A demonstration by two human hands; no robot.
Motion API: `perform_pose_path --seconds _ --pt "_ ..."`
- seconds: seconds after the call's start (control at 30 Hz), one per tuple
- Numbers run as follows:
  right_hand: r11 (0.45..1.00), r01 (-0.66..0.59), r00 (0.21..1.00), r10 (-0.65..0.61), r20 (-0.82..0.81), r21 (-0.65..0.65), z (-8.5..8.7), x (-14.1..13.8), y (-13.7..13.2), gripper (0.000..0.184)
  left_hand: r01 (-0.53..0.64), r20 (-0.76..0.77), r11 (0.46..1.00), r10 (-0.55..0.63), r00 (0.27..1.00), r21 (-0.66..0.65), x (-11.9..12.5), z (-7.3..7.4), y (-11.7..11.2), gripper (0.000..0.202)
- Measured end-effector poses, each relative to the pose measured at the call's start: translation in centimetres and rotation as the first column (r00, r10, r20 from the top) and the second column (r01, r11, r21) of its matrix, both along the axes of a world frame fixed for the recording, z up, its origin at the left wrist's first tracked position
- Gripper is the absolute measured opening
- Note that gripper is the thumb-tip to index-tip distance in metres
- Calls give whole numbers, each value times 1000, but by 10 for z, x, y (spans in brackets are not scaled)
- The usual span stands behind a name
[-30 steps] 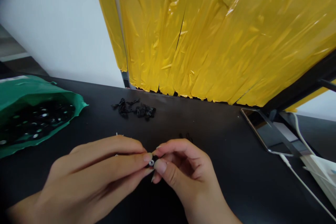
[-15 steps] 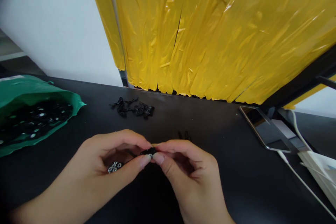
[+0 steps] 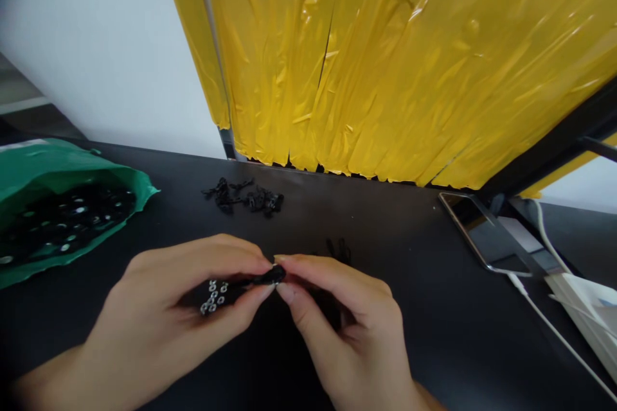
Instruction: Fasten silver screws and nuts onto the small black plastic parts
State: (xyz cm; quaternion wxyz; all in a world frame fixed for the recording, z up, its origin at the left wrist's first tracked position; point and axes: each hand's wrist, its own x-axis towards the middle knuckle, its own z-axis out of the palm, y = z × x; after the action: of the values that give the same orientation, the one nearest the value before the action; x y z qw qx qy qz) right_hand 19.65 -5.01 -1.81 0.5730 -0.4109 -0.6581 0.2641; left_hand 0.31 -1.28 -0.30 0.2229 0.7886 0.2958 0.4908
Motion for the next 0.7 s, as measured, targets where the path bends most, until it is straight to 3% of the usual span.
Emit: perform_pose_path --seconds 0.1,0.17,0.33,0.53,0.63,0.7 --pt "990 -59 996 50 75 129 0 4 0 49 28 -35 981 -22 999 194 -6 -1 2 18" --pt "989 -86 995 79 60 120 2 4 1 47 54 -65 966 -38 997 252 -10 -1 2 18" --pt "986 -127 989 119 -84 -103 7 2 3 30 96 -111 942 -63 992 321 -15 0 4 15" --pt "878 -246 950 133 -283 -411 0 -1 5 8 128 -156 938 -80 984 323 -12 -4 9 12" --pt "846 -237 960 127 -251 -477 1 3 6 12 160 -189 932 -102 977 326 -11 -4 10 11" --pt "793 -232 967 126 -222 -563 3 6 8 19 177 -227 927 -104 968 332 -11 -3 11 12"
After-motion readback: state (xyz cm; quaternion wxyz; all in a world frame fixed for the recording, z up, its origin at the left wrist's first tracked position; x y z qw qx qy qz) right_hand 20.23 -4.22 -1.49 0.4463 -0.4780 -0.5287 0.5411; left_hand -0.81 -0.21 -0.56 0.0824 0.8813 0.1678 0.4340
